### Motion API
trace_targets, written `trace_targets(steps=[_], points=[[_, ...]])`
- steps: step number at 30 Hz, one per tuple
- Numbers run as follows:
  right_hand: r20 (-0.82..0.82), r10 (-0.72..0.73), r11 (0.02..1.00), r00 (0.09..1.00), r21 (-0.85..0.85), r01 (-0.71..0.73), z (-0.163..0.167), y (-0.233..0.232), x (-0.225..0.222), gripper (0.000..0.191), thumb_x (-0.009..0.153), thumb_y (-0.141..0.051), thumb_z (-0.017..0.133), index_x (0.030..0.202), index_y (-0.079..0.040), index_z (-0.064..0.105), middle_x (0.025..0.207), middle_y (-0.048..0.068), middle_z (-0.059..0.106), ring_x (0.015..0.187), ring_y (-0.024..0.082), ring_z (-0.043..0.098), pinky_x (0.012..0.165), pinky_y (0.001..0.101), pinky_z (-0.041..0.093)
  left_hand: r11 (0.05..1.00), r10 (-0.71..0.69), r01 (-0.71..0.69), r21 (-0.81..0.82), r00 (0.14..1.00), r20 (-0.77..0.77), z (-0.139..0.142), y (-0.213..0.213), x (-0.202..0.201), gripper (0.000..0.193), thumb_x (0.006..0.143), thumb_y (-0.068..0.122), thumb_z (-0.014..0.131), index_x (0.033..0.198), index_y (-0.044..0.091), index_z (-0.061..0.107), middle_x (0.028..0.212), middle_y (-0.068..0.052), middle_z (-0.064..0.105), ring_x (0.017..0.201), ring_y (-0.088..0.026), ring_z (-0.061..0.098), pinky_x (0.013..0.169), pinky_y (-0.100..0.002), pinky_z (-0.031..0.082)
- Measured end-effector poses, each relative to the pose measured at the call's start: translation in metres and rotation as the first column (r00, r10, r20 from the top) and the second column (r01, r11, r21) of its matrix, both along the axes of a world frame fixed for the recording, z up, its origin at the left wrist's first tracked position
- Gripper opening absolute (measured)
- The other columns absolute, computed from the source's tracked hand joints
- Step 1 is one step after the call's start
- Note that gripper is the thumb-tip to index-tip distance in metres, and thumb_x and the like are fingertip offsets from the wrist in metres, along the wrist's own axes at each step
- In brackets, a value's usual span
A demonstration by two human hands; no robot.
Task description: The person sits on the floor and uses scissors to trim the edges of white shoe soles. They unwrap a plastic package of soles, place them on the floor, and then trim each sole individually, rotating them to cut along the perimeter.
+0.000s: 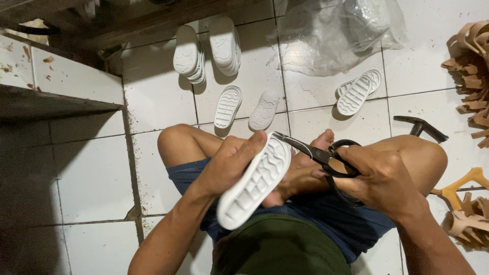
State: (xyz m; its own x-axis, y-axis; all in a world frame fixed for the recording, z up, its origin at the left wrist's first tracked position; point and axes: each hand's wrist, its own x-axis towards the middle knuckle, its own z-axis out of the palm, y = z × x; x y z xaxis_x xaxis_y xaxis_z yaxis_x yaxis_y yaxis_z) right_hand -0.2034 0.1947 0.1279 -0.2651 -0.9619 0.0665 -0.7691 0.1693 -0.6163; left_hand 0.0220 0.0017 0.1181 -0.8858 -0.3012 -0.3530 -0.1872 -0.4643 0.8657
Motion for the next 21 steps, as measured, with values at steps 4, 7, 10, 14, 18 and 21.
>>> trace_targets(steps=[4, 7, 10, 14, 18, 21], points=[[-0.009, -0.032, 0.997, 0.999, 0.064, 0.033, -0.005, -0.002, 0.008, 0.039, 0.074, -0.034, 0.093, 0.079, -0.001, 0.073, 0.053, 0.006, 0.065, 0.039, 0.015, 0.057, 0.039, 0.0324, 0.041, 0.847, -0.040, 0.026, 0.530, 0.999, 0.015, 0.006, -0.010, -0.016, 0.063, 0.102, 0.049, 0.046, 0.098, -0.008, 0.071, 0.077, -0.018, 0.076, 0.056, -0.021, 0.072, 0.045, -0.027, 0.057], [0.817, -0.049, 0.983, 0.575, -0.062, 0.171, -0.014, -0.009, 0.027, 0.033, 0.086, -0.019, 0.079, 0.109, 0.004, 0.070, 0.089, 0.009, 0.076, 0.063, 0.011, 0.068, 0.050, 0.0260, 0.055, 0.771, -0.100, -0.016, 0.637, 0.984, 0.145, 0.006, 0.001, -0.032, 0.063, 0.101, 0.052, 0.046, 0.099, -0.008, 0.067, 0.068, -0.021, 0.072, 0.047, -0.027, 0.069, 0.037, -0.030, 0.056], [0.966, -0.102, 0.971, 0.239, 0.045, 0.233, -0.023, -0.016, 0.045, 0.020, 0.088, -0.009, 0.073, 0.100, 0.006, 0.068, 0.075, 0.012, 0.071, 0.054, 0.013, 0.066, 0.046, 0.0251, 0.054, 0.978, 0.024, -0.039, 0.206, 0.997, 0.071, 0.004, 0.027, -0.037, 0.054, 0.100, 0.043, 0.056, 0.114, -0.008, 0.062, 0.086, -0.023, 0.068, 0.069, -0.029, 0.066, 0.060, -0.035, 0.053], [0.990, -0.060, 0.944, -0.129, 0.098, 0.316, -0.033, -0.022, 0.044, 0.017, 0.091, -0.006, 0.067, 0.101, 0.008, 0.067, 0.073, 0.013, 0.069, 0.051, 0.015, 0.063, 0.044, 0.0264, 0.050, 0.771, 0.052, -0.291, -0.566, 0.915, -0.400, 0.009, 0.056, -0.031, 0.060, 0.096, 0.025, 0.075, 0.139, -0.011, 0.054, 0.133, -0.025, 0.065, 0.123, -0.032, 0.065, 0.114, -0.043, 0.050], [0.954, -0.241, 0.947, 0.177, 0.192, 0.258, -0.033, -0.010, 0.034, 0.020, 0.095, -0.013, 0.068, 0.097, 0.006, 0.067, 0.071, 0.008, 0.069, 0.054, 0.014, 0.062, 0.047, 0.0265, 0.046, 0.972, 0.198, -0.229, -0.047, 0.915, -0.353, 0.014, 0.059, -0.027, 0.086, 0.088, 0.007, 0.077, 0.158, -0.004, 0.029, 0.148, -0.019, 0.053, 0.138, -0.025, 0.055, 0.117, -0.039, 0.050], [0.670, -0.304, 0.953, 0.677, 0.206, 0.223, -0.024, 0.008, 0.029, 0.034, 0.078, -0.021, 0.081, 0.102, 0.003, 0.073, 0.065, 0.005, 0.071, 0.053, 0.013, 0.064, 0.047, 0.0274, 0.049, 0.922, 0.350, -0.387, -0.017, 0.851, -0.392, 0.014, 0.040, -0.021, 0.082, 0.087, -0.002, 0.073, 0.158, -0.010, 0.034, 0.154, -0.023, 0.053, 0.143, -0.032, 0.055, 0.121, -0.042, 0.050]])
